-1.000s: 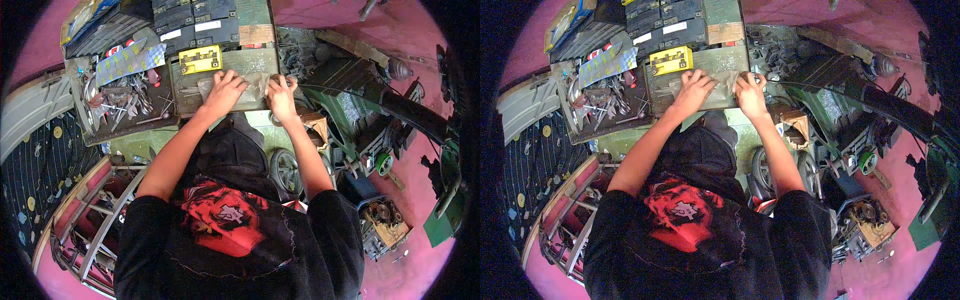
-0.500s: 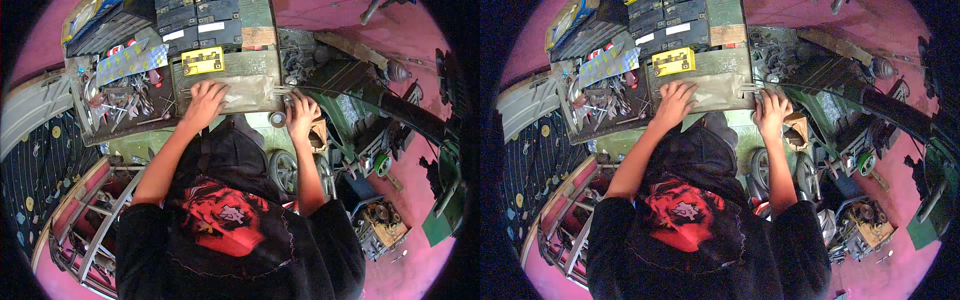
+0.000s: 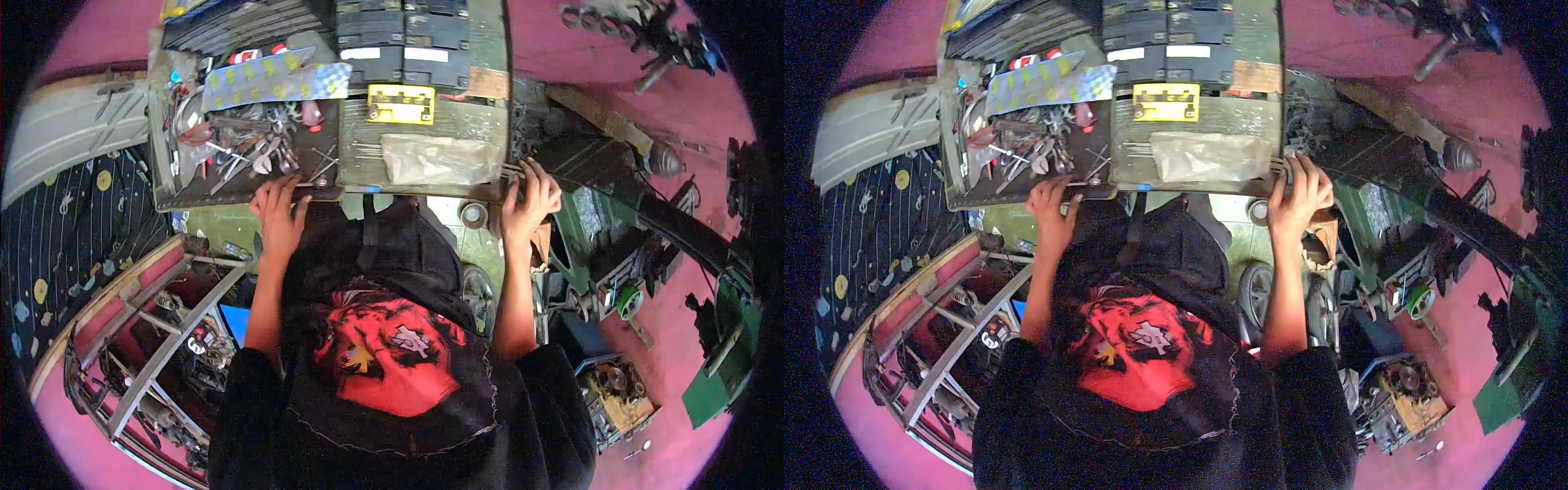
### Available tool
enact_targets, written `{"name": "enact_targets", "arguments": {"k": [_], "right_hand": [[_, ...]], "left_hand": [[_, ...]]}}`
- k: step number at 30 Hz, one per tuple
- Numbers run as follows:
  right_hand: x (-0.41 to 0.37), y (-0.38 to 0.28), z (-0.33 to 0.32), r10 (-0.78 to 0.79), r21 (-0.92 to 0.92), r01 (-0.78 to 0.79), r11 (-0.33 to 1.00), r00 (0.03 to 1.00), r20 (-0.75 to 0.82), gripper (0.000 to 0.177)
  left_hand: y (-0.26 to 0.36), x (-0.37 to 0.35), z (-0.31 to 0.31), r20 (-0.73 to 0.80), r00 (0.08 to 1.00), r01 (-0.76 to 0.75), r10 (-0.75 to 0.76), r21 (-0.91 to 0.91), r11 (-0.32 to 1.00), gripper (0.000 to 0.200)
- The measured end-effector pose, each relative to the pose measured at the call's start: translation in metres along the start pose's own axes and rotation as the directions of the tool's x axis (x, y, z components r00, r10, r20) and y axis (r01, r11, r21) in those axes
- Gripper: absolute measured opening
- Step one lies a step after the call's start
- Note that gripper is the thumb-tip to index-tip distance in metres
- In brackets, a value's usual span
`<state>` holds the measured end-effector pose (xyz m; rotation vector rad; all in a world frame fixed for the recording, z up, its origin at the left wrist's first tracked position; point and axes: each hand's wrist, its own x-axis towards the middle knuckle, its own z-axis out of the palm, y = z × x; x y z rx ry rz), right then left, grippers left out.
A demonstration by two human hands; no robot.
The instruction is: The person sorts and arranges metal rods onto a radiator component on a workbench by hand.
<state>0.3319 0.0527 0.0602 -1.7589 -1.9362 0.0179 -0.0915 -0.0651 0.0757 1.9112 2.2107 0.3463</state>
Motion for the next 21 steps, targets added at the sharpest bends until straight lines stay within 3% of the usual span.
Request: {"name": "enact_targets", "arguments": {"k": [3, 10, 16, 21], "right_hand": [[0.015, -0.028, 0.000, -0.052, 0.004, 0.052, 0.999, 0.999, -0.011, 0.037], [0.017, -0.134, 0.020, -0.118, 0.027, 0.119, 0.992, 0.992, -0.049, 0.036], [-0.008, -0.274, 0.067, -0.183, 0.141, 0.164, 0.976, 0.974, 0.137, 0.037], [-0.036, -0.395, 0.107, -0.269, 0.186, 0.225, 0.957, 0.925, 0.267, 0.028]], "left_hand": [[-0.039, -0.017, -0.005, -0.074, 0.986, 0.142, -0.147, -0.075, 0.987, 0.043], [-0.143, -0.037, -0.023, -0.208, 0.920, 0.333, -0.331, -0.029, 0.943, 0.037], [-0.264, -0.040, -0.045, -0.306, 0.847, 0.441, -0.435, -0.055, 0.896, 0.034], [-0.350, -0.036, -0.064, -0.280, 0.832, 0.490, -0.478, -0.031, 0.871, 0.035]]}}
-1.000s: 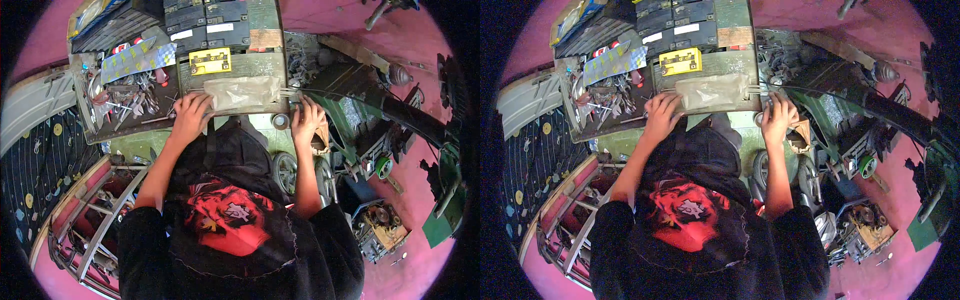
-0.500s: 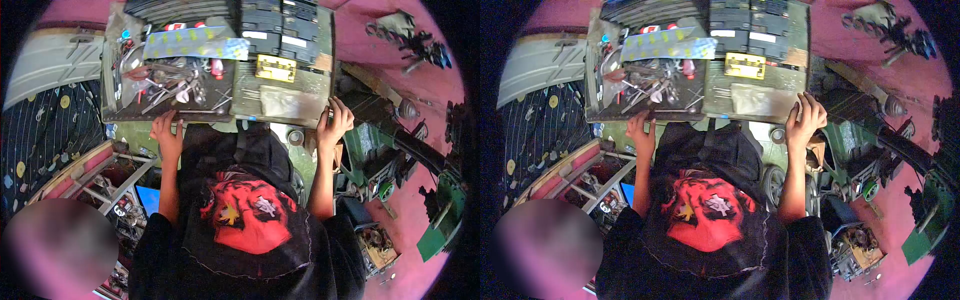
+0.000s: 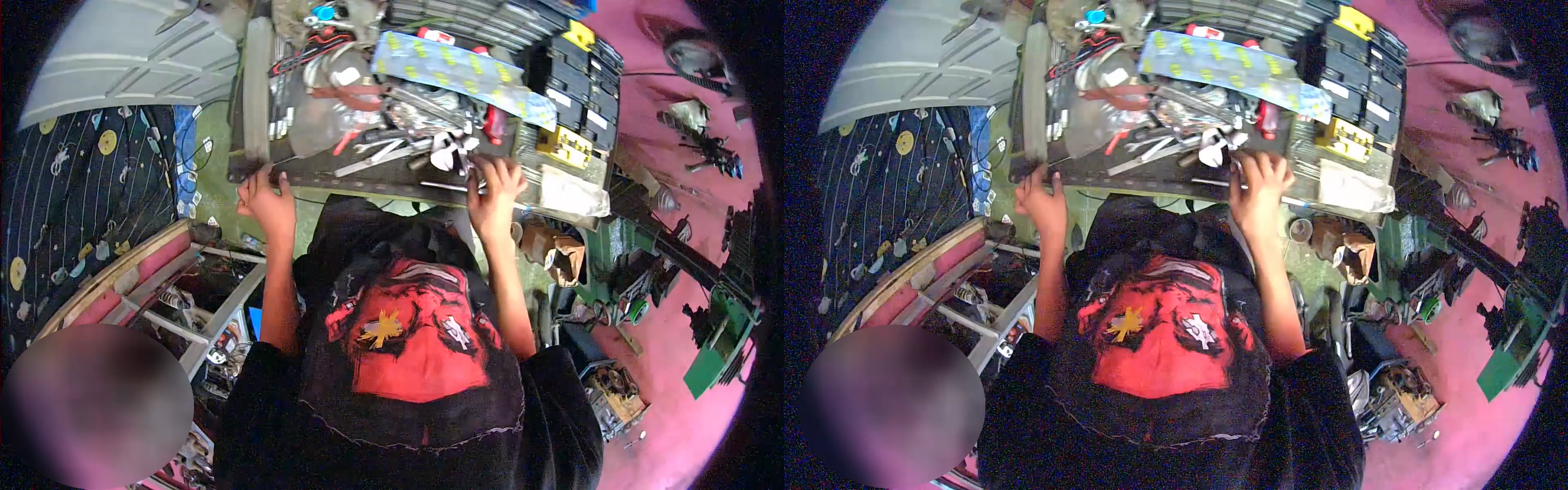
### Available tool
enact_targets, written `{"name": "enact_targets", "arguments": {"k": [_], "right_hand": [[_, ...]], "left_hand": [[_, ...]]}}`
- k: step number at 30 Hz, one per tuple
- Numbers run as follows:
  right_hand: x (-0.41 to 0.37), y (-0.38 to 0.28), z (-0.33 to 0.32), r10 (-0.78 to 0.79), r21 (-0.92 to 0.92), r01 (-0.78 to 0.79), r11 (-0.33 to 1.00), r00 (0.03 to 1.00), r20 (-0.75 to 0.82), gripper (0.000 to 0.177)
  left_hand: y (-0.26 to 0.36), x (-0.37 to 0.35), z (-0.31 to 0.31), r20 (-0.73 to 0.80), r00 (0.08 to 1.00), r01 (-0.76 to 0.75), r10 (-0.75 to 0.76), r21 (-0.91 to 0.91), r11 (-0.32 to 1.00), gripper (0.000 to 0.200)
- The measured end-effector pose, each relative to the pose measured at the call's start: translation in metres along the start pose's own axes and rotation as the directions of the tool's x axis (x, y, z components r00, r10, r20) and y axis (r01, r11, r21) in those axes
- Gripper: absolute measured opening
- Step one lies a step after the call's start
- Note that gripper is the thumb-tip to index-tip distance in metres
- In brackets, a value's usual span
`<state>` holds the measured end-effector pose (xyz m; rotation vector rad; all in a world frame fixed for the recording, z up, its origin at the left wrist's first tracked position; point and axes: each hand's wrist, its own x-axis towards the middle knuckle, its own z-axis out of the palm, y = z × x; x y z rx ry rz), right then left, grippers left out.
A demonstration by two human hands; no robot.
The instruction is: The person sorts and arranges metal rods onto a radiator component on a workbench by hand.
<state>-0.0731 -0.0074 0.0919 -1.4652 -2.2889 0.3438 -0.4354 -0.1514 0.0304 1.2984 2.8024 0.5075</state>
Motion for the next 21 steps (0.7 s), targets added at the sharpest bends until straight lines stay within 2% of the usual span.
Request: {"name": "enact_targets", "arguments": {"k": [5, 8, 12, 13, 18, 20, 21], "right_hand": [[0.015, -0.093, 0.039, -0.089, 0.084, 0.076, 0.994, 0.982, 0.169, 0.030], [0.016, -0.123, 0.058, -0.169, 0.112, 0.144, 0.983, 0.950, 0.262, 0.033], [0.024, -0.140, 0.066, -0.323, 0.171, 0.281, 0.944, 0.891, 0.320, 0.029], [0.029, -0.139, 0.067, -0.336, 0.139, 0.306, 0.942, 0.861, 0.383, 0.027], [0.069, -0.142, 0.091, -0.469, 0.234, 0.407, 0.883, 0.786, 0.403, 0.023], [0.089, -0.144, 0.107, -0.536, 0.272, 0.462, 0.844, 0.740, 0.407, 0.020], [0.101, -0.152, 0.108, -0.540, 0.265, 0.471, 0.841, 0.707, 0.457, 0.024]], "left_hand": [[-0.029, 0.038, 0.000, 0.056, 0.997, 0.039, -0.044, 0.099, 0.994, 0.037], [-0.031, 0.053, 0.003, 0.112, 0.990, 0.085, -0.090, 0.054, 0.995, 0.039], [-0.024, 0.055, 0.010, 0.074, 0.991, 0.104, -0.108, 0.062, 0.993, 0.044], [-0.022, 0.053, 0.013, 0.064, 0.992, 0.106, -0.112, 0.089, 0.990, 0.043], [-0.019, 0.045, 0.024, 0.044, 0.980, 0.186, -0.196, 0.170, 0.968, 0.040], [-0.021, 0.043, 0.028, 0.031, 0.988, 0.144, -0.151, 0.173, 0.974, 0.036], [-0.018, 0.044, 0.026, 0.011, 0.988, 0.153, -0.157, 0.166, 0.974, 0.033]]}}
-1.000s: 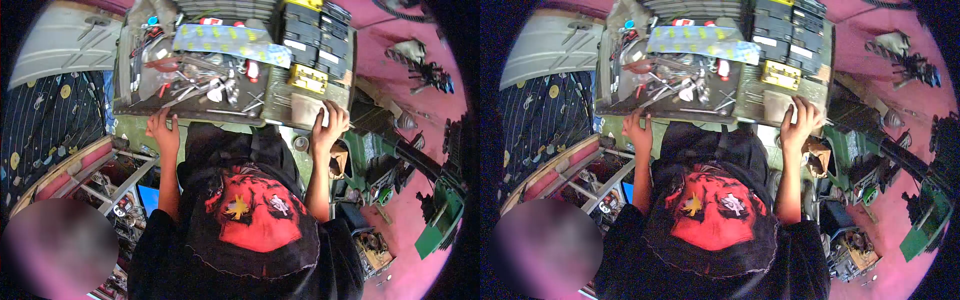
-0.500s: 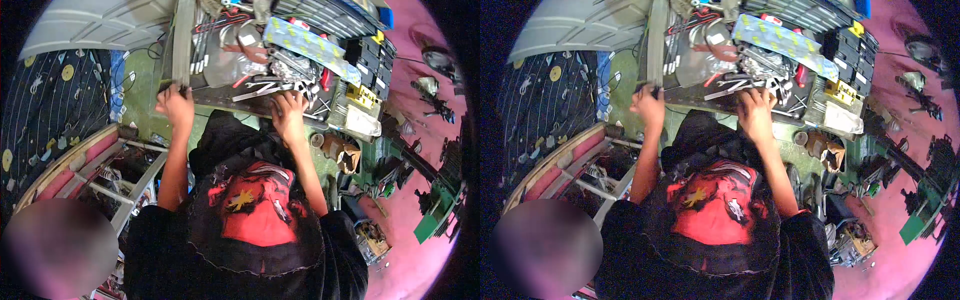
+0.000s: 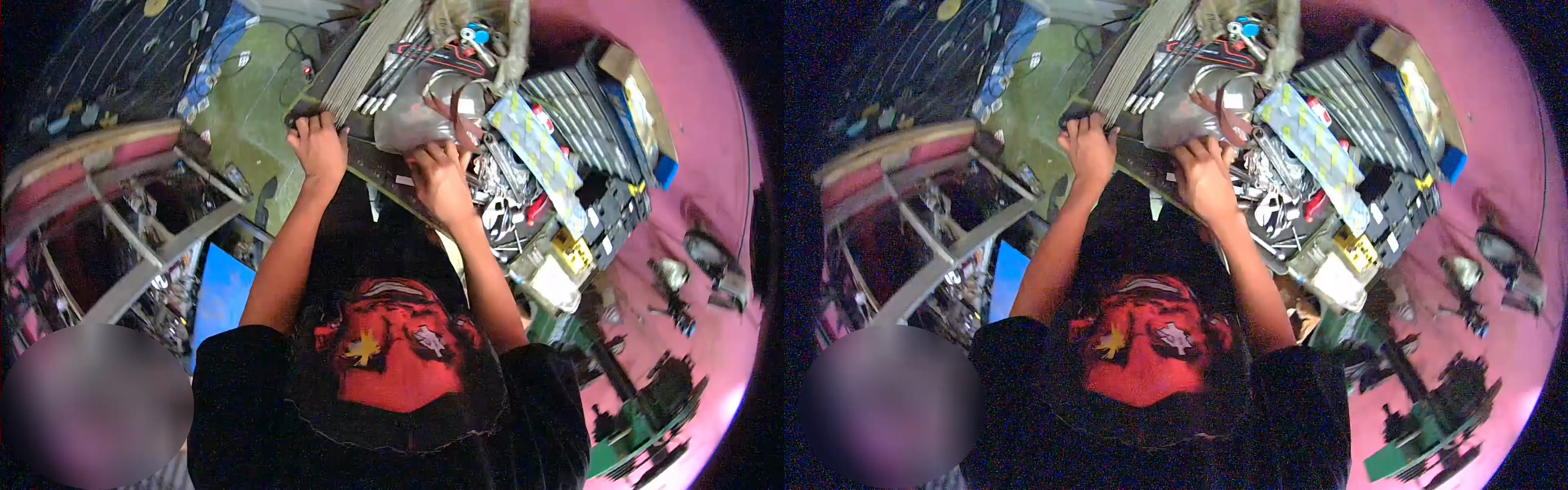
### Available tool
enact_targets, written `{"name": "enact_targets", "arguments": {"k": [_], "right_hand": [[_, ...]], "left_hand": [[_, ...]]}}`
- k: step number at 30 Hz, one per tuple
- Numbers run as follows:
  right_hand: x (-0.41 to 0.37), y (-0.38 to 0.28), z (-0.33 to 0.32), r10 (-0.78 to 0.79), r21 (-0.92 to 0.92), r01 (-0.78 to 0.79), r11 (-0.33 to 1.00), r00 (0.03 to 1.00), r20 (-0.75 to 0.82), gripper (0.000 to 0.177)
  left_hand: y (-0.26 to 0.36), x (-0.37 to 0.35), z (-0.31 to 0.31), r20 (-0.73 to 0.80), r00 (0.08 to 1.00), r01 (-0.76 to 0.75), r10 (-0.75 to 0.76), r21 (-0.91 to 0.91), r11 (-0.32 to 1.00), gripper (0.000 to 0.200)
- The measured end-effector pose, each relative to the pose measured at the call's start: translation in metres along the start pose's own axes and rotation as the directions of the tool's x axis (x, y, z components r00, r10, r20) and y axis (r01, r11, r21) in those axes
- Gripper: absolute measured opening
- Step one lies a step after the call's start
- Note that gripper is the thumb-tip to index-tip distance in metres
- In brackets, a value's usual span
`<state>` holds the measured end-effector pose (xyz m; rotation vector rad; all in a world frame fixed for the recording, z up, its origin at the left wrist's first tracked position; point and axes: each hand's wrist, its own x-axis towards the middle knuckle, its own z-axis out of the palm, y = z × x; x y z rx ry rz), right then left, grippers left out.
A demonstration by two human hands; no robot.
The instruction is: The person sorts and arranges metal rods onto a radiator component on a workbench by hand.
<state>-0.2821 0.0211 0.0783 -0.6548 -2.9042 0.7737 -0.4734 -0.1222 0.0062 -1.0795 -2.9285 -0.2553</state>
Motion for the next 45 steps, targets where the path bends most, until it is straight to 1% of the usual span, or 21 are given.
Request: {"name": "enact_targets", "arguments": {"k": [1, 3, 4, 5, 9, 11, 13, 15, 17, 19, 20, 21, 23, 28, 30, 33, 36, 38, 42, 44, 45], "right_hand": [[0.011, 0.006, 0.002, -0.030, 0.002, 0.030, 1.000, 0.999, 0.024, 0.024], [0.035, 0.016, 0.011, -0.152, -0.034, 0.154, 0.988, 0.988, 0.040, 0.028], [0.047, 0.017, 0.013, -0.215, -0.073, 0.214, 0.974, 0.977, -0.001, 0.031], [0.059, 0.018, 0.013, -0.277, -0.139, 0.278, 0.951, 0.961, 0.027, 0.034], [0.099, 0.013, 0.017, -0.343, -0.101, 0.354, 0.930, 0.933, 0.113, 0.037], [0.114, 0.008, 0.022, -0.361, -0.107, 0.376, 0.920, 0.922, 0.137, 0.037], [0.125, 0.006, 0.031, -0.402, -0.102, 0.411, 0.906, 0.910, 0.096, 0.037], [0.133, 0.004, 0.040, -0.437, -0.104, 0.447, 0.889, 0.894, 0.102, 0.036], [0.140, 0.000, 0.050, -0.445, -0.095, 0.450, 0.888, 0.893, 0.076, 0.040], [0.148, -0.001, 0.055, -0.495, -0.107, 0.505, 0.856, 0.862, 0.108, 0.041], [0.151, -0.002, 0.058, -0.530, -0.121, 0.543, 0.831, 0.838, 0.127, 0.042], [0.152, -0.002, 0.060, -0.532, -0.115, 0.547, 0.829, 0.835, 0.136, 0.042], [0.155, -0.002, 0.063, -0.554, -0.130, 0.565, 0.815, 0.825, 0.114, 0.034], [0.165, 0.009, 0.067, -0.592, -0.192, 0.596, 0.779, 0.801, 0.088, 0.031], [0.172, 0.013, 0.067, -0.597, -0.227, 0.597, 0.770, 0.799, 0.074, 0.030], [0.183, 0.018, 0.064, -0.569, -0.255, 0.581, 0.773, 0.812, 0.128, 0.027], [0.194, 0.023, 0.056, -0.619, -0.300, 0.636, 0.711, 0.768, 0.163, 0.027], [0.200, 0.026, 0.052, -0.671, -0.317, 0.698, 0.642, 0.711, 0.210, 0.027], [0.210, 0.027, 0.048, -0.693, -0.296, 0.720, 0.628, 0.690, 0.208, 0.027], [0.215, 0.025, 0.044, -0.667, -0.280, 0.752, 0.596, 0.659, 0.348, 0.024], [0.217, 0.026, 0.044, -0.668, -0.281, 0.753, 0.595, 0.658, 0.348, 0.024]], "left_hand": [[0.001, -0.001, 0.003, 0.002, 0.999, 0.038, -0.038, 0.004, 0.999, 0.033], [0.000, -0.001, 0.010, -0.047, 0.998, 0.031, -0.030, 0.011, 0.999, 0.032], [0.002, -0.001, 0.013, -0.051, 0.996, 0.070, -0.071, -0.014, 0.997, 0.029], [0.003, -0.003, 0.014, -0.047, 0.993, 0.106, -0.106, -0.007, 0.994, 0.029], [0.003, -0.003, 0.016, -0.060, 0.986, 0.155, -0.157, -0.028, 0.987, 0.031], [0.002, -0.005, 0.015, -0.105, 0.988, 0.104, -0.112, -0.082, 0.991, 0.027], [0.001, -0.006, 0.017, -0.089, 0.988, 0.122, -0.129, -0.082, 0.989, 0.027], [0.002, -0.010, 0.014, -0.091, 0.983, 0.147, -0.160, -0.138, 0.980, 0.021], [0.003, -0.012, 0.011, -0.103, 0.978, 0.167, -0.182, -0.140, 0.976, 0.017], [0.000, -0.013, 0.009, -0.121, 0.972, 0.186, -0.203, -0.140, 0.973, 0.013], [-0.001, -0.014, 0.009, -0.103, 0.972, 0.196, -0.212, -0.142, 0.970, 0.018], [-0.002, -0.015, 0.007, -0.083, 0.973, 0.203, -0.217, -0.145, 0.968, 0.024], [-0.002, -0.016, 0.004, -0.082, 0.967, 0.226, -0.239, -0.142, 0.964, 0.023], [-0.002, -0.013, -0.012, -0.072, 0.961, 0.254, -0.268, -0.160, 0.954, 0.023], [-0.001, -0.012, -0.014, -0.186, 0.951, 0.221, -0.248, -0.154, 0.963, 0.015], [-0.001, -0.011, -0.015, -0.186, 0.950, 0.224, -0.252, -0.158, 0.962, 0.014], [-0.002, -0.012, -0.020, -0.138, 0.949, 0.255, -0.285, -0.200, 0.946, 0.012], [-0.004, -0.014, -0.018, -0.135, 0.946, 0.265, -0.296, -0.209, 0.941, 0.012], [-0.006, -0.021, -0.014, -0.121, 0.947, 0.269, -0.297, -0.207, 0.941, 0.012], [-0.005, -0.023, -0.013, -0.145, 0.938, 0.276, -0.316, -0.244, 0.930, 0.012], [-0.005, -0.023, -0.013, -0.166, 0.928, 0.280, -0.334, -0.281, 0.918, 0.012]]}}
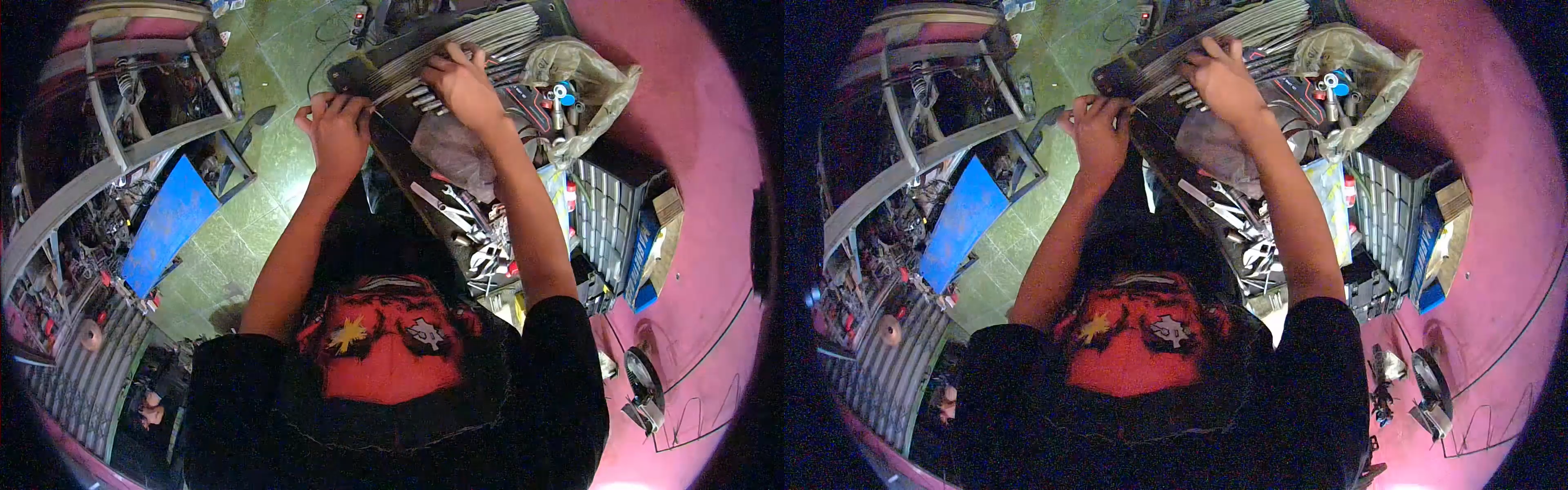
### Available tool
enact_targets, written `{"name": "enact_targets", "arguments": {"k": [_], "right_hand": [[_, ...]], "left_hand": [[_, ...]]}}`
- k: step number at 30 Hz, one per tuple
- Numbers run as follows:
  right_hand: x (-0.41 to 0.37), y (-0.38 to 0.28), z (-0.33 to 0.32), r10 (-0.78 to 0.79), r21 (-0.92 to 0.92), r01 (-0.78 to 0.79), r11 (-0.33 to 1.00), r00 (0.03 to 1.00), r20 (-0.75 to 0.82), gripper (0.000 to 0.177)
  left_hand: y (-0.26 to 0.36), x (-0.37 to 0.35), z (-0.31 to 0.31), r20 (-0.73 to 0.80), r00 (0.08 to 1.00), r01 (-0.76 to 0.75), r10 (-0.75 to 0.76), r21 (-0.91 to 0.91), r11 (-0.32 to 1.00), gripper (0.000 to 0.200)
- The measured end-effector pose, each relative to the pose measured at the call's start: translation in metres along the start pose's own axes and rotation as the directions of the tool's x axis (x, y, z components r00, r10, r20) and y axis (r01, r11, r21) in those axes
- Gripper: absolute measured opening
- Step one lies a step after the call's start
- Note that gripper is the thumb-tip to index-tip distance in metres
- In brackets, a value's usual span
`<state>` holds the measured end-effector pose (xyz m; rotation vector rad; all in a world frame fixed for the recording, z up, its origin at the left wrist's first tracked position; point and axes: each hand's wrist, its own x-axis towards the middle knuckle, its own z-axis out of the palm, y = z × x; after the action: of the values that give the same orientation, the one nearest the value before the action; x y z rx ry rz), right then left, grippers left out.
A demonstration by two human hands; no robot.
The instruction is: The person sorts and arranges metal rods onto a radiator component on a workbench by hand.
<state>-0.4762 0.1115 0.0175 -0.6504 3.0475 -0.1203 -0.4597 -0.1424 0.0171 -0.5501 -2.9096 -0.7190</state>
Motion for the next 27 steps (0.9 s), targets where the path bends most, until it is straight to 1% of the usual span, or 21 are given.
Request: {"name": "enact_targets", "arguments": {"k": [2, 5, 8, 12, 14, 18, 20, 21, 22, 23, 24, 27], "right_hand": [[0.002, 0.003, 0.000, -0.078, 0.004, 0.079, 0.997, 0.990, -0.116, 0.022], [0.005, 0.001, -0.005, -0.073, 0.007, 0.074, 0.997, 0.994, -0.080, 0.022], [0.005, 0.003, -0.001, -0.085, -0.012, 0.084, 0.996, 0.989, -0.121, 0.023], [0.004, 0.001, -0.003, -0.106, -0.020, 0.104, 0.994, 0.987, -0.120, 0.024], [0.004, 0.000, -0.003, -0.111, -0.021, 0.110, 0.994, 0.990, -0.088, 0.026], [0.004, -0.004, -0.008, -0.126, -0.022, 0.124, 0.992, 0.985, -0.115, 0.027], [0.003, -0.006, -0.012, -0.108, -0.060, 0.106, 0.993, 0.994, -0.028, 0.027], [0.002, -0.008, -0.013, -0.111, -0.061, 0.109, 0.992, 0.993, -0.028, 0.027], [0.002, -0.011, -0.015, -0.123, -0.051, 0.119, 0.992, 0.990, -0.074, 0.025], [0.002, -0.014, -0.017, -0.133, -0.042, 0.129, 0.991, 0.984, -0.121, 0.023], [0.002, -0.018, -0.021, -0.135, -0.043, 0.131, 0.991, 0.983, -0.122, 0.023], [0.000, -0.033, -0.038, -0.164, -0.047, 0.159, 0.986, 0.978, -0.131, 0.023]], "left_hand": [[0.001, 0.001, 0.000, -0.006, 1.000, 0.013, -0.013, 0.002, 1.000, 0.011], [0.001, 0.004, -0.002, -0.004, 1.000, 0.030, -0.030, 0.003, 1.000, 0.010], [-0.001, 0.004, -0.003, 0.015, 0.999, 0.033, -0.033, -0.005, 0.999, 0.010], [-0.002, 0.003, -0.010, 0.043, 0.999, 0.019, -0.019, 0.008, 1.000, 0.009], [-0.002, 0.002, -0.011, 0.039, 0.999, 0.023, -0.023, 0.006, 1.000, 0.010], [-0.003, -0.002, -0.013, 0.039, 0.999, 0.028, -0.028, 0.005, 1.000, 0.011], [-0.003, -0.003, -0.015, 0.051, 0.998, 0.036, -0.037, 0.006, 0.999, 0.013], [-0.002, -0.003, -0.018, 0.064, 0.997, 0.042, -0.042, 0.006, 0.999, 0.016], [-0.001, -0.003, -0.022, 0.061, 0.997, 0.044, -0.045, 0.006, 0.999, 0.016], [0.000, -0.003, -0.026, 0.073, 0.996, 0.041, -0.045, 0.051, 0.998, 0.017], [0.002, -0.002, -0.031, 0.087, 0.995, 0.036, -0.044, 0.095, 0.995, 0.019], [0.013, -0.002, -0.041, 0.099, 0.995, 0.004, -0.019, 0.147, 0.989, 0.022]]}}
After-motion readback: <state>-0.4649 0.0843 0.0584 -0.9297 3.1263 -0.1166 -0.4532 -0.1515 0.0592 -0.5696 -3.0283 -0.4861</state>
